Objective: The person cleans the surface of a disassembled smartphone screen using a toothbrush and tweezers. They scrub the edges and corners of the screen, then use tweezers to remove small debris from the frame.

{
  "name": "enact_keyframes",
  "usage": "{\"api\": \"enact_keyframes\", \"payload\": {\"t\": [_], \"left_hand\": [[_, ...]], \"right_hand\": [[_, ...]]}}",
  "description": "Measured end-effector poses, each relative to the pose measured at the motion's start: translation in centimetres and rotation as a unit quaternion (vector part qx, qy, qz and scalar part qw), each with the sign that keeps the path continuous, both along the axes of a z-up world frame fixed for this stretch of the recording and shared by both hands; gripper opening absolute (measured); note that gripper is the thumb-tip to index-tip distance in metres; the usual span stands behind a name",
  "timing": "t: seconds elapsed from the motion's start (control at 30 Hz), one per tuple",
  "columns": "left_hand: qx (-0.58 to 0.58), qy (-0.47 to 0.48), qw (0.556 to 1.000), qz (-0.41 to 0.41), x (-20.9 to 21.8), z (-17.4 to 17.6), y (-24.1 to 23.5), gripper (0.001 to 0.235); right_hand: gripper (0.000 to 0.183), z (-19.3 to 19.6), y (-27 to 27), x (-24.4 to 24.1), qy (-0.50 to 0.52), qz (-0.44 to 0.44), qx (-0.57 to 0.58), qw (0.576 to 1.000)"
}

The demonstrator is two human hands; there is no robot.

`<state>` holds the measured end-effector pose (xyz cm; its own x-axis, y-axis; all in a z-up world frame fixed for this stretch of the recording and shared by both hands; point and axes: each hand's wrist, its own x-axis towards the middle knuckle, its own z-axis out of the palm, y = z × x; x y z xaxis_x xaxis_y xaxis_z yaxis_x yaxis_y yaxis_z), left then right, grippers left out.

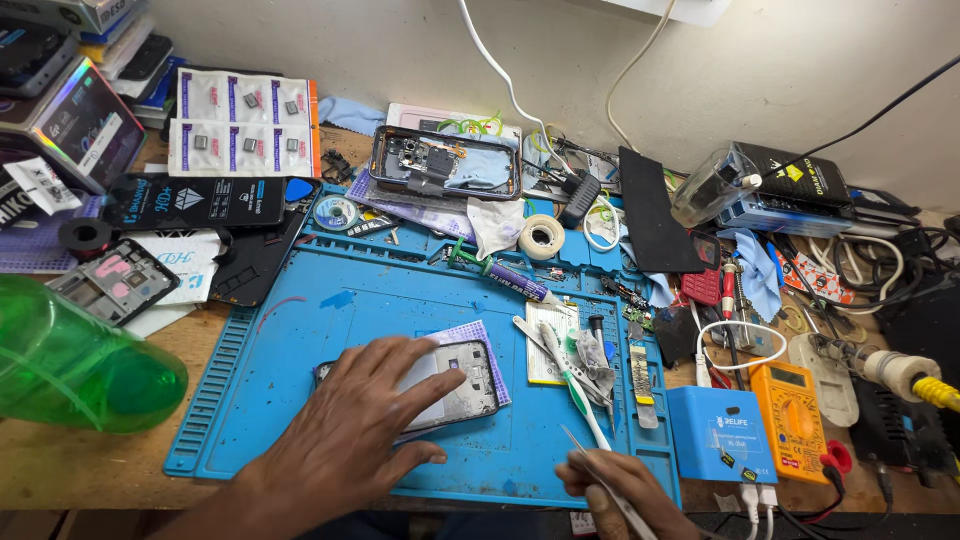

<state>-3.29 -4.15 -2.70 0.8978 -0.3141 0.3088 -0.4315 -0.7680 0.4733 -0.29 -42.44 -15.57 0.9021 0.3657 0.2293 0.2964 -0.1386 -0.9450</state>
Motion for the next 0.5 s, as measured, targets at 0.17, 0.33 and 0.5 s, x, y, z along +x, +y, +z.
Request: {"api": "enact_keyframes", "payload": {"t": [0.17, 0.33, 0.5], "left_hand": [[0.032, 0.063, 0.997, -0.017, 1.2, 1.0, -0.3, 0.064], [0.082, 0.136, 0.987, -0.032, 0.9, 3.0, -0.2, 0.063], [0.094, 0.188, 0.977, -0.042, 0.6, 2.4, -0.1, 0.063]], "right_hand": [[0.031, 4.2, 7.1, -1.2, 0.034, -0.118, -0.006, 0.992], [0.026, 7.8, 12.6, -0.3, -0.06, -0.145, -0.111, 0.981], [0.028, 9.5, 15.4, 1.0, -0.091, -0.113, -0.212, 0.966]]}}
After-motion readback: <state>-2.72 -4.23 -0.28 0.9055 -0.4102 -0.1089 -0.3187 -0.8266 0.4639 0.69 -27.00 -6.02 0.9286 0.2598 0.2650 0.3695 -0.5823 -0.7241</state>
